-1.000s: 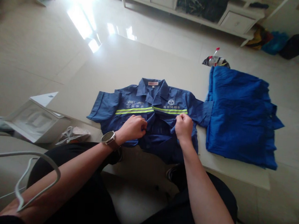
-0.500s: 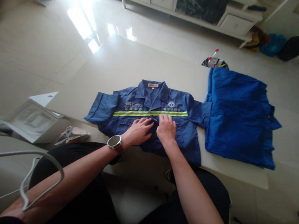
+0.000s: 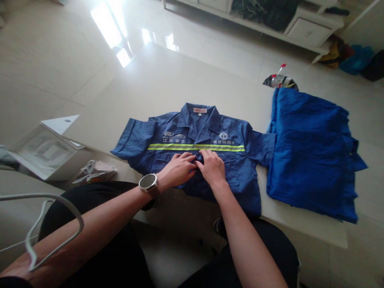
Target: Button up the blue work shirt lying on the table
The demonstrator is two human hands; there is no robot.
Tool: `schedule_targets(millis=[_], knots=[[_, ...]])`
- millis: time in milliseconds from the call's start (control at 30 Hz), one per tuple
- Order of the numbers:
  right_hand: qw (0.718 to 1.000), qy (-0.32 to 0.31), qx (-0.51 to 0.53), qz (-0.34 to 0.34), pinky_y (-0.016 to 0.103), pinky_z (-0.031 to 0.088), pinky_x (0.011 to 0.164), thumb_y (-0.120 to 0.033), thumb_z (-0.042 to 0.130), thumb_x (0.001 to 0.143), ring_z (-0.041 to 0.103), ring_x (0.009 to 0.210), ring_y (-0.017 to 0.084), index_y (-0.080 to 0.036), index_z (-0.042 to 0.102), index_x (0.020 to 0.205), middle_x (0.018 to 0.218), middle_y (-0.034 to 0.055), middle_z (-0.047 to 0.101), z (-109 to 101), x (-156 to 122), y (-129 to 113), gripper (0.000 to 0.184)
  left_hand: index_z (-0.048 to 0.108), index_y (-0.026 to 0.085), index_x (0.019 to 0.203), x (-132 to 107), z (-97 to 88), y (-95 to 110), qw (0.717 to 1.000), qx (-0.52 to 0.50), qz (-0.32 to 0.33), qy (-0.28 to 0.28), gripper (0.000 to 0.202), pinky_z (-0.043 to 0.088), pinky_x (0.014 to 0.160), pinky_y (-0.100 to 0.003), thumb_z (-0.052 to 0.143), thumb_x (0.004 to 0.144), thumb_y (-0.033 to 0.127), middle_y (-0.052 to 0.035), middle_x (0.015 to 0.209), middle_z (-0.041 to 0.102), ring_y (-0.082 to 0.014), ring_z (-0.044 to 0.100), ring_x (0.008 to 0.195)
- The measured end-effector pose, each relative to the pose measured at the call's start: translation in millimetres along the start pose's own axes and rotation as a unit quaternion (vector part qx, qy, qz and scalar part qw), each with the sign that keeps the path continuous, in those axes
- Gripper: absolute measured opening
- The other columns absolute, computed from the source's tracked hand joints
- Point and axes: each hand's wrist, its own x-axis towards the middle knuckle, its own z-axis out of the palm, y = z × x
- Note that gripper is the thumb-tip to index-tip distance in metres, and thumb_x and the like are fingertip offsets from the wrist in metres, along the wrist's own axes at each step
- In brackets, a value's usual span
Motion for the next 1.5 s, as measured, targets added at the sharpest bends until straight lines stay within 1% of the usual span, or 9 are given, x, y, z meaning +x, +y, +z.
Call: schedule_targets(millis=[100,267,433,533,600,767,1100,1200,1500], knots=[[1.000,0.008,0.014,0.001,0.035,0.047,0.092,-0.022,0.050,0.098,0.061,0.108,0.026,-0.023,0.071,0.117,0.112,0.0096,0.070,2,0,4,0.029,0.075,0.024,0.106,2,-3.5,-2,1.000,-0.023,-0.007,0.003,0.023,0.044,0.104,-0.048,0.054,0.096,0.028,-0.0074,0.139,0.065,-0.0288,0.053,0.129],[0.984,0.063,0.162,0.028,0.036,0.047,0.090,-0.015,0.041,0.090,0.063,0.098,0.026,-0.020,0.068,0.097,0.102,0.0115,0.070,5,6,7,0.028,0.066,0.019,0.108,10,-8.9,-3,0.992,-0.093,-0.068,0.059,0.016,0.051,0.095,-0.037,0.057,0.095,0.025,-0.0091,0.114,0.070,-0.0235,0.063,0.109],[0.948,0.039,0.314,0.045,0.034,0.045,0.080,-0.023,0.041,0.087,0.060,0.083,0.023,-0.023,0.058,0.087,0.086,0.0049,0.067,4,8,5,0.017,0.056,0.017,0.110,13,-6.8,1,0.980,-0.109,-0.120,0.113,0.023,0.053,0.088,-0.036,0.065,0.094,0.032,-0.0100,0.111,0.064,-0.0237,0.062,0.102],[0.930,0.023,0.362,0.063,0.032,0.042,0.073,-0.027,0.041,0.084,0.057,0.076,0.021,-0.024,0.055,0.083,0.077,0.0012,0.062,3,8,3,0.015,0.057,0.017,0.109,13,-6.1,2,0.979,-0.090,-0.137,0.118,0.017,0.053,0.087,-0.034,0.061,0.095,0.025,-0.0105,0.111,0.063,-0.0232,0.062,0.100],[0.922,0.019,0.381,0.071,0.032,0.040,0.070,-0.031,0.044,0.084,0.055,0.073,0.020,-0.024,0.055,0.080,0.072,-0.0005,0.059,2,7,3,0.014,0.061,0.017,0.104,14,-7.1,1,0.981,-0.085,-0.138,0.108,0.010,0.052,0.086,-0.033,0.055,0.097,0.020,-0.0093,0.106,0.064,-0.0215,0.063,0.095],[0.914,0.017,0.401,0.055,0.032,0.043,0.074,-0.043,0.065,0.080,0.059,0.077,0.020,-0.021,0.062,0.081,0.078,0.0000,0.065,-3,6,1,0.022,0.070,0.018,0.092,15,-13.2,-3,0.982,-0.095,-0.135,0.088,0.024,0.051,0.084,-0.031,0.047,0.098,0.016,-0.0079,0.095,0.067,-0.0194,0.064,0.088],[0.872,-0.018,0.483,0.083,0.030,0.044,0.070,-0.049,0.066,0.077,0.056,0.072,0.018,-0.019,0.066,0.080,0.073,0.0006,0.066,-5,12,2,0.030,0.075,0.019,0.087,15,-16.0,-2,0.979,-0.119,-0.122,0.111,0.027,0.050,0.084,-0.030,0.050,0.093,0.012,-0.0071,0.091,0.071,-0.0187,0.065,0.086],[0.879,0.004,0.468,0.093,0.031,0.044,0.070,-0.050,0.065,0.076,0.057,0.071,0.018,-0.019,0.065,0.079,0.073,0.0008,0.065,-1,13,3,0.031,0.076,0.020,0.086,17,-11.9,-3,0.976,-0.132,-0.120,0.124,0.028,0.050,0.083,-0.030,0.050,0.093,0.012,-0.0067,0.090,0.071,-0.0194,0.066,0.086],[0.938,0.066,0.328,0.097,0.030,0.043,0.070,-0.042,0.059,0.083,0.058,0.070,0.019,-0.021,0.061,0.073,0.070,0.0016,0.065,0,8,-3,0.023,0.077,0.019,0.085,16,-8.0,-4,0.982,-0.118,-0.092,0.113,0.029,0.052,0.087,-0.033,0.050,0.094,0.012,-0.0089,0.091,0.073,-0.0208,0.067,0.088]])
